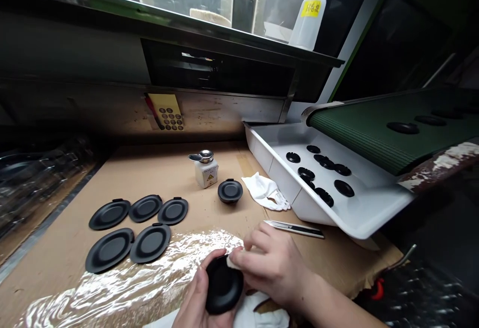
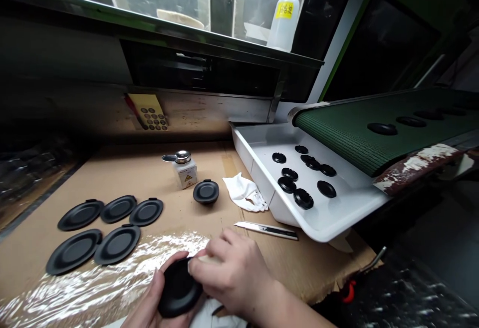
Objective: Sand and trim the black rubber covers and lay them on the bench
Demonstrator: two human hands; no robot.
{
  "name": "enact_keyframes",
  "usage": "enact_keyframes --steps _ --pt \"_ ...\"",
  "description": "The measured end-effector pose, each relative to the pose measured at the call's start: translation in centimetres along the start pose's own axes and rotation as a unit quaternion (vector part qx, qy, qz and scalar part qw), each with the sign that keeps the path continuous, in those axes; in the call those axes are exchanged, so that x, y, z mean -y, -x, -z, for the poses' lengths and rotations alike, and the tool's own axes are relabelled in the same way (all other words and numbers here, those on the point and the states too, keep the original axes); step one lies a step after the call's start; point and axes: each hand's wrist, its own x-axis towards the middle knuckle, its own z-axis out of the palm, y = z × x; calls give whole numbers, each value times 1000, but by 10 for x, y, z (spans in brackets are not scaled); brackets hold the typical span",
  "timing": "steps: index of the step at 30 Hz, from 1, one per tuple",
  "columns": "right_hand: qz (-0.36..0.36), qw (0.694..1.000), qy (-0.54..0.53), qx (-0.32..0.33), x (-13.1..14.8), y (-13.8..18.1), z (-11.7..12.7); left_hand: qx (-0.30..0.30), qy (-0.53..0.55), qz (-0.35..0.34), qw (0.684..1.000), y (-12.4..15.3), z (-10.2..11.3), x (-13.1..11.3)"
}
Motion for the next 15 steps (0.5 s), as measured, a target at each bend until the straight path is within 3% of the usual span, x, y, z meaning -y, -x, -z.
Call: enact_keyframes --steps 3,7,12,15 --pt "-52 998 -39 1 -9 -2 2 -17 -17 -20 1000 1 -2 0" --pt "-149 984 -77 -56 -8 13 6 17 -82 -85 993 5 -6 1" --pt "-43 997 -63 -22 10 27 4 4 -51 -42 998 7 -10 1" --pt "-35 999 -31 -7 11 18 0 -2 -9 -5 1000 5 -10 1"
